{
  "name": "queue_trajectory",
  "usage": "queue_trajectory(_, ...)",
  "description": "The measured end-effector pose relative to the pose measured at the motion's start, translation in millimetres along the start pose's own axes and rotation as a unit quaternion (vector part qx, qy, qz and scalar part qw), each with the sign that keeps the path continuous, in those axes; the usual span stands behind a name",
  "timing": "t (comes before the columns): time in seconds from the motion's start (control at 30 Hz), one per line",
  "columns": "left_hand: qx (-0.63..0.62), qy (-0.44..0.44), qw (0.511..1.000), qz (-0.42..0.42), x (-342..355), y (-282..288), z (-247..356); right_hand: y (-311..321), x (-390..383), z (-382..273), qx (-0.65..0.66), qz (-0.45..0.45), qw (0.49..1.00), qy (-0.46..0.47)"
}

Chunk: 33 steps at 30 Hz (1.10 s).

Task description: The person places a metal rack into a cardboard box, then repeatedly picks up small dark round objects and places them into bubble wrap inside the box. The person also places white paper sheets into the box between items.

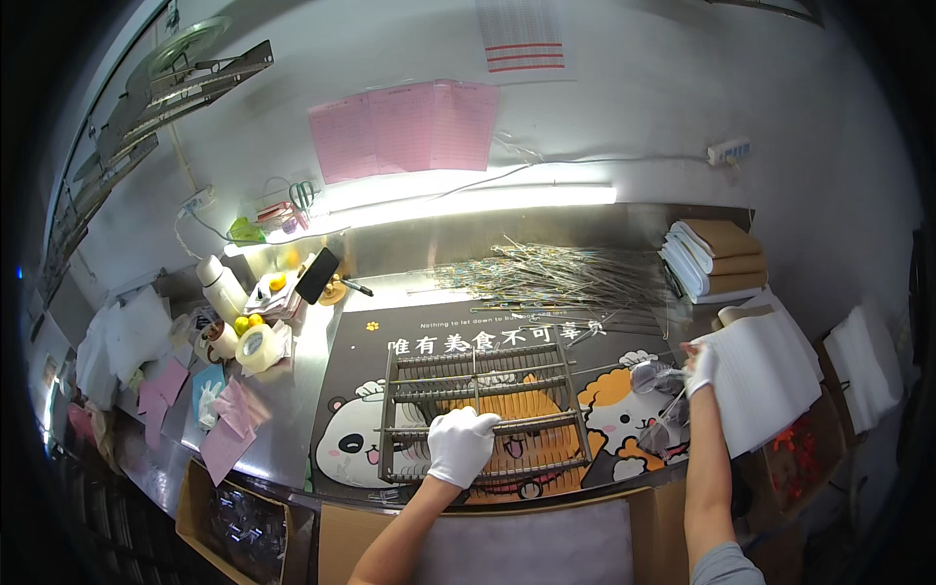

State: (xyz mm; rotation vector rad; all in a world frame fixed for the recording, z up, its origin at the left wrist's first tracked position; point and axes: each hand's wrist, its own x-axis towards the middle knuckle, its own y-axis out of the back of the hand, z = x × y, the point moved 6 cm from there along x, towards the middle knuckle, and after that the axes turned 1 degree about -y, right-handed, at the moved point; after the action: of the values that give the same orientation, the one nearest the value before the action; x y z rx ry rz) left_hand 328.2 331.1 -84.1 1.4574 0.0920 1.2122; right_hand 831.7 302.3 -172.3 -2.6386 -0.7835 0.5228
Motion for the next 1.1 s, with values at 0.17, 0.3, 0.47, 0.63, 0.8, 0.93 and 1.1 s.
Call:
queue_trajectory(0.17,0.007,-0.001,1.000,-0.010,0,0,0,-138,-32,55,-0.136,-0.297,0.937,-0.127)
queue_trajectory(0.3,0.012,-0.007,1.000,-0.005,0,1,3,-157,-24,117,-0.388,-0.328,0.862,-0.006)
queue_trajectory(0.47,0.028,-0.036,0.999,-0.025,17,8,16,17,65,-70,-0.020,0.103,0.990,0.096)
queue_trajectory(0.63,0.006,-0.051,0.997,0.054,44,46,41,-118,-42,-191,-0.141,-0.104,0.784,0.595)
queue_trajectory(0.8,-0.074,0.071,0.991,0.089,15,94,25,-250,-134,-47,-0.573,-0.261,0.523,0.574)
queue_trajectory(0.93,-0.161,0.278,0.936,0.145,-70,153,-30,-254,-120,-13,-0.503,-0.260,0.480,0.670)
queue_trajectory(1.1,-0.059,0.475,0.817,0.320,-249,260,-63,-191,-61,50,-0.821,-0.363,0.375,0.231)
